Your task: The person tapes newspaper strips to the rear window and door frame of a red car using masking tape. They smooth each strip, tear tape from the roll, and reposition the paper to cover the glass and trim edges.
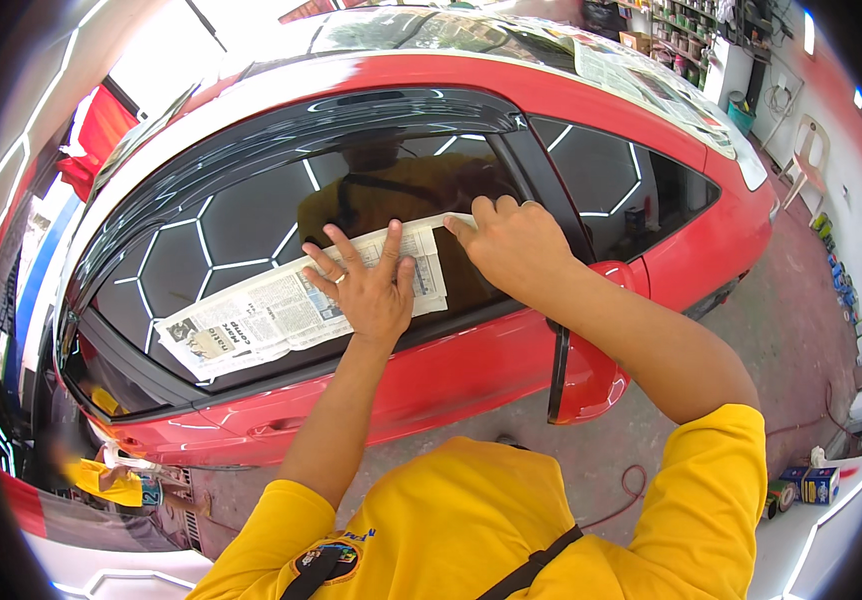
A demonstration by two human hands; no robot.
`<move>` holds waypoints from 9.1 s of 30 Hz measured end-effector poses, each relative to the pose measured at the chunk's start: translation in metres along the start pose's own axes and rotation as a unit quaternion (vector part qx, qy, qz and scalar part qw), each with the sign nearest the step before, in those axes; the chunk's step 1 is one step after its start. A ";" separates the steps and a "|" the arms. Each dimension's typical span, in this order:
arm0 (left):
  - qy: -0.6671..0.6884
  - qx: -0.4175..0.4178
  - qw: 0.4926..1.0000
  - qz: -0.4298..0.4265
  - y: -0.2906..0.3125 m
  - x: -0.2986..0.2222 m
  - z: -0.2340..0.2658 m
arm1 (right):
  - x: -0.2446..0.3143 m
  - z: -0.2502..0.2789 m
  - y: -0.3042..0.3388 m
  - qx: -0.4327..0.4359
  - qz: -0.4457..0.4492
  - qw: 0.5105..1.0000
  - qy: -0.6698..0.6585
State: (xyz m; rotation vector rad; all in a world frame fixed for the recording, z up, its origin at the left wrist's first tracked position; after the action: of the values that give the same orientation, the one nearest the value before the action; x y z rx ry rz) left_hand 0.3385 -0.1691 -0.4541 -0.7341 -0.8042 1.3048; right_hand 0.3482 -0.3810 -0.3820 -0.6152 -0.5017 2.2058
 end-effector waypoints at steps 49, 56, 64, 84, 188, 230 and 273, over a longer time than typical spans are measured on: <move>-0.148 0.077 0.979 0.119 0.088 0.387 0.143 | 0.120 0.075 0.236 -0.464 -0.523 0.421 -0.577; -0.020 0.028 0.994 -0.100 0.096 0.364 0.172 | 0.214 0.050 0.123 -0.290 -0.503 0.633 -0.512; 0.046 0.073 0.982 -0.170 0.075 0.385 0.173 | 0.281 0.033 0.031 -0.167 -0.433 0.739 -0.488; 0.200 0.123 0.972 0.005 0.038 0.371 0.231 | 0.246 0.020 -0.056 -0.159 -0.134 0.972 -0.107; -0.034 0.275 0.861 -0.427 0.121 0.552 0.501 | 0.613 -0.139 -0.026 0.294 -0.274 0.887 -0.229; 0.234 0.641 0.718 -0.134 0.433 0.766 0.452 | 0.613 0.300 0.490 0.056 -0.764 0.642 0.021; 0.330 0.717 0.578 -0.209 0.465 0.519 0.313 | 0.550 0.621 0.558 -0.418 -0.654 0.449 0.443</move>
State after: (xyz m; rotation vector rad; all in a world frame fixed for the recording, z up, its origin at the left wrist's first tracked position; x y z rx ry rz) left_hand -0.1298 0.4096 -0.6263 0.3572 0.7537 0.7220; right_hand -0.6500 -0.4004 -0.3244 -1.1597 -0.9630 -0.1182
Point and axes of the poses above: each hand's wrist, its own y-axis away from the middle knuckle, its own z-axis out of the back of the hand, x = y × z, the point moved 6 cm from there along -y, towards the middle knuckle, and after that the axes turned 2 degrees about -y, right-handed, at the moved point
